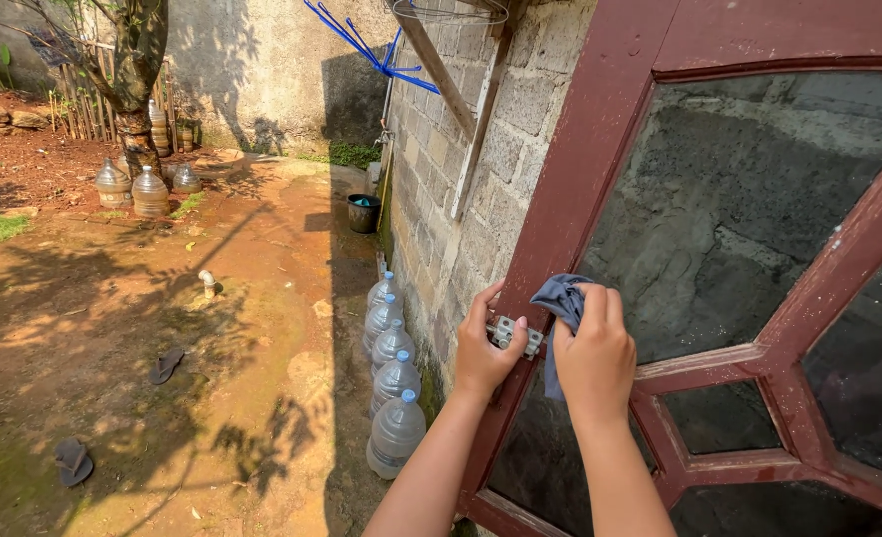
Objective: Cleaning a wooden window frame and glass pane using a cleaning solution and a cloth.
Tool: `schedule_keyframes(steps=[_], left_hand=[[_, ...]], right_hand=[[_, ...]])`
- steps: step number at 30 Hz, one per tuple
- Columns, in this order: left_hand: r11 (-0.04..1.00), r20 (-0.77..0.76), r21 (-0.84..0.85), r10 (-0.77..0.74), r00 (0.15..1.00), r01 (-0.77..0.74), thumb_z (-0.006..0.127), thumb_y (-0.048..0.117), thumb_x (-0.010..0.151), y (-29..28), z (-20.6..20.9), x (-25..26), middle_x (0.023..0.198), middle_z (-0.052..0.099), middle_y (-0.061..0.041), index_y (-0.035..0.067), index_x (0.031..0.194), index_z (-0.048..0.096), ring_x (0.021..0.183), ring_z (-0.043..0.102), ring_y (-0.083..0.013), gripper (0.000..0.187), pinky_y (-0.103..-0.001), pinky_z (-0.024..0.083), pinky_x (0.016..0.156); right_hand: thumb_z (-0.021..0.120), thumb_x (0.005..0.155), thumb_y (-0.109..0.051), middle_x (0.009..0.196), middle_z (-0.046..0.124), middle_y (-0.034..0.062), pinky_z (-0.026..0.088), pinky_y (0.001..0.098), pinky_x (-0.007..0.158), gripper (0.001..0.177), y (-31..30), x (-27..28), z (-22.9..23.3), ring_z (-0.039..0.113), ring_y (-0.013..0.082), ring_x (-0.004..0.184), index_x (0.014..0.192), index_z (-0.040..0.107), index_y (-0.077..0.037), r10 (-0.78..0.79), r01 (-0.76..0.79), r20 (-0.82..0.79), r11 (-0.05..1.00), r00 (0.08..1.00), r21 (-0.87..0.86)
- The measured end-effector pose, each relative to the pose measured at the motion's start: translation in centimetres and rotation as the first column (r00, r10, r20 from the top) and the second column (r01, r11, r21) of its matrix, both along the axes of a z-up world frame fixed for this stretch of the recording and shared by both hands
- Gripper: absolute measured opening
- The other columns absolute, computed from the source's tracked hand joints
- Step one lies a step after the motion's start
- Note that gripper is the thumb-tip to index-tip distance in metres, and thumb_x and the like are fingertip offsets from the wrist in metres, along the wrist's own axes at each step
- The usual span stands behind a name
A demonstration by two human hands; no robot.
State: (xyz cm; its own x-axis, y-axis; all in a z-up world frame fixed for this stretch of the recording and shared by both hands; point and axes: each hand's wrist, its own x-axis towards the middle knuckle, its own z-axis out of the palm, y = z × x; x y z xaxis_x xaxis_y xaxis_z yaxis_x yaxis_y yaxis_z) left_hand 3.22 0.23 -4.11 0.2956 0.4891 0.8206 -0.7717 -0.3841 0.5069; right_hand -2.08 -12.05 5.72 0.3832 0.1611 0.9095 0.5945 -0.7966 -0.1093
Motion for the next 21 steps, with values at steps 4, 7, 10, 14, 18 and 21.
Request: schedule_keyframes(steps=[4,7,10,14,18,21], left_hand=[[0.999,-0.079,-0.033,-0.038,0.996,0.036,0.075,0.020,0.085,0.1,0.2,-0.3,0.099,0.070,-0.015,0.008,0.139,0.058,0.087,0.069,-0.0255,0.058,-0.037,0.057,0.080],[1.000,-0.028,-0.015,-0.026,0.999,0.026,0.074,0.017,0.084,0.1,0.1,-0.3,0.100,0.070,-0.014,0.008,0.140,0.057,0.085,0.068,-0.0229,0.059,-0.036,0.057,0.078],[0.998,-0.105,-0.033,-0.054,0.993,0.051,0.077,0.018,0.079,0.1,-0.1,-0.4,0.091,0.066,-0.012,0.009,0.140,0.058,0.073,0.062,-0.0207,0.064,-0.034,0.054,0.070],[0.999,-0.077,-0.035,-0.034,0.996,0.031,0.079,0.022,0.083,0.1,-0.3,-0.4,0.089,0.065,-0.010,0.009,0.141,0.057,0.073,0.060,-0.0187,0.063,-0.033,0.054,0.070],[1.000,-0.039,-0.001,0.023,0.999,-0.023,0.080,0.021,0.086,0.2,-0.5,-0.5,0.092,0.065,-0.011,0.008,0.140,0.058,0.077,0.061,-0.0198,0.060,-0.034,0.054,0.072],[1.000,-0.067,-0.029,-0.004,0.998,0.002,0.077,0.021,0.085,0.0,-0.3,-1.1,0.091,0.066,-0.011,0.008,0.139,0.058,0.076,0.063,-0.0200,0.059,-0.034,0.055,0.073]], right_hand=[[0.072,0.089,-0.015,0.111,0.065,0.0130,0.055,0.0523,0.071,0.029,-0.2,-1.1,-0.7,0.069,0.0434,0.088,0.113,0.058,-0.007,-0.079,0.075,-0.126,0.996,0.989,-0.042],[0.074,0.083,-0.017,0.111,0.065,0.0117,0.056,0.0512,0.073,0.033,-0.5,-1.5,-1.0,0.070,0.0420,0.089,0.112,0.061,-0.007,-0.083,0.070,-0.164,0.994,0.983,-0.086],[0.073,0.086,-0.018,0.110,0.066,0.0100,0.057,0.0496,0.075,0.029,-0.7,-2.0,-1.1,0.071,0.0399,0.089,0.111,0.064,-0.009,-0.088,0.070,-0.195,0.993,0.977,-0.098],[0.074,0.083,-0.018,0.108,0.066,0.0090,0.056,0.0494,0.075,0.029,-1.0,-2.8,-0.6,0.070,0.0394,0.089,0.110,0.067,-0.009,-0.090,0.061,-0.215,0.989,0.973,-0.138],[0.072,0.085,-0.016,0.107,0.067,0.0063,0.057,0.0482,0.076,0.026,-1.7,-3.6,0.3,0.071,0.0370,0.090,0.110,0.069,-0.013,-0.123,0.058,-0.290,0.973,0.949,-0.223],[0.072,0.081,-0.015,0.109,0.066,0.0051,0.056,0.0487,0.077,0.030,-2.3,-4.5,0.9,0.070,0.0363,0.092,0.111,0.070,-0.016,-0.157,0.070,-0.306,0.958,0.939,-0.279]])
